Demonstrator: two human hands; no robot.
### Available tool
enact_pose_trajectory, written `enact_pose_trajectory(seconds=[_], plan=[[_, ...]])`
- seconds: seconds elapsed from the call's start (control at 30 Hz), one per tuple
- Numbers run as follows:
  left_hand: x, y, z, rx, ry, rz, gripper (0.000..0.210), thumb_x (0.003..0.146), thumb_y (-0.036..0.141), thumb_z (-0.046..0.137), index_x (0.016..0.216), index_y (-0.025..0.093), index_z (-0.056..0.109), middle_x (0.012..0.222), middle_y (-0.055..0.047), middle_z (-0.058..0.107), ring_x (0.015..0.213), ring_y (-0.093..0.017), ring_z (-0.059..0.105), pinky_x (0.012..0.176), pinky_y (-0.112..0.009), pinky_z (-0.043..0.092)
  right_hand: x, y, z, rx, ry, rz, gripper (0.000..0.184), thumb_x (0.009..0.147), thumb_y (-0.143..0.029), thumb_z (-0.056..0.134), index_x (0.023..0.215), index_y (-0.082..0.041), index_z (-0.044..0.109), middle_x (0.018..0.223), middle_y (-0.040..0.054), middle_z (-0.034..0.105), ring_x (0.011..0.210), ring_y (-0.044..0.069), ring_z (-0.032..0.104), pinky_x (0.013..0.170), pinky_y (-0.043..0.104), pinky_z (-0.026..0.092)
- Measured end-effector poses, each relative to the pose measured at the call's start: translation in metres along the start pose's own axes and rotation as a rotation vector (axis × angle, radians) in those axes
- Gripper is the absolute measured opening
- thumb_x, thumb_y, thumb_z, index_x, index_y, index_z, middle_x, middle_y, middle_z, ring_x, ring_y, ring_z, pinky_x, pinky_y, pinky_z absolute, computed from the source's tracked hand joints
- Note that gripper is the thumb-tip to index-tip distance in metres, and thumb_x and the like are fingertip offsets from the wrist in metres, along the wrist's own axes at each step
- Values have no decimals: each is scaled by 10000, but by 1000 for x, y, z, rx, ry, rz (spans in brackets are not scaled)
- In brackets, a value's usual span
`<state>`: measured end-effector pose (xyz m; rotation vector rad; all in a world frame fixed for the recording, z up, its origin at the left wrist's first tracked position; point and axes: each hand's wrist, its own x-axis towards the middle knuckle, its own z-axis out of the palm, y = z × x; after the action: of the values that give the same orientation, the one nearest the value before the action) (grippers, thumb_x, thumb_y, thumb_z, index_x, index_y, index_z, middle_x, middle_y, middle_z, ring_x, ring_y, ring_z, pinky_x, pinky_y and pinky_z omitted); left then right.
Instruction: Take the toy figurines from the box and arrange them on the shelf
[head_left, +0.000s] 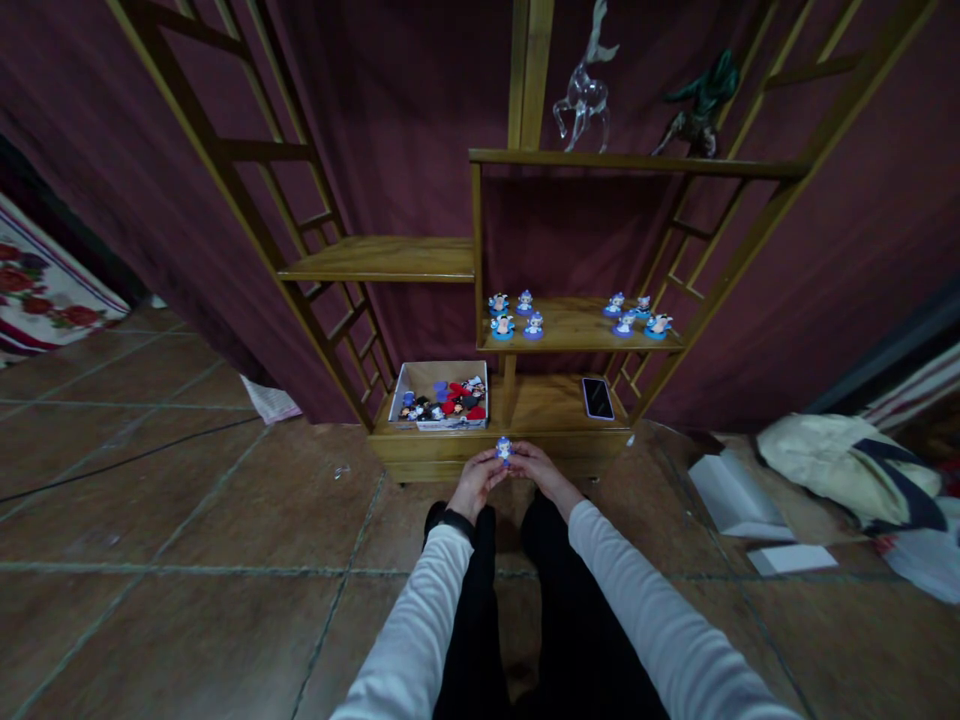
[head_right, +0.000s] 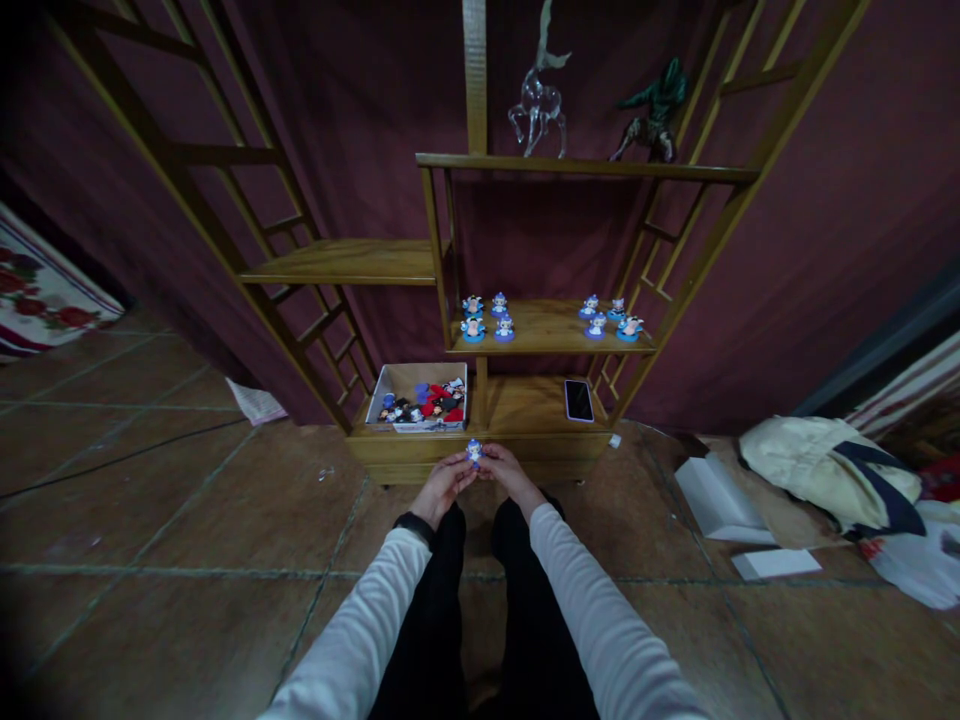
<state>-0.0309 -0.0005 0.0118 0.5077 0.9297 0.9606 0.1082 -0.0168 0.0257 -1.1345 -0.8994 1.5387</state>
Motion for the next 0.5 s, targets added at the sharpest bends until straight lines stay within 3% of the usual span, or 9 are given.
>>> enact_pose_trajectory(seconds=[0.3, 0.5], plan=[[0, -1, 1, 21, 4, 50, 233, 634, 50, 700, 843, 137, 644, 752, -38, 673, 643, -91, 629, 662, -202, 505, 0, 3, -1, -24, 17, -25, 329, 564, -356, 751, 830, -190, 654, 880, 26, 668, 722, 139, 615, 636, 255, 496], [-1, 0, 3, 8, 7, 10, 212, 666, 183, 723, 851, 140, 628, 707, -43, 666, 633, -107, 632, 688, -248, 511, 5, 8, -4, -18, 41, -34, 348, 545, -357, 759, 838, -203, 653, 871, 20, 670, 740, 157, 620, 640, 269, 500]])
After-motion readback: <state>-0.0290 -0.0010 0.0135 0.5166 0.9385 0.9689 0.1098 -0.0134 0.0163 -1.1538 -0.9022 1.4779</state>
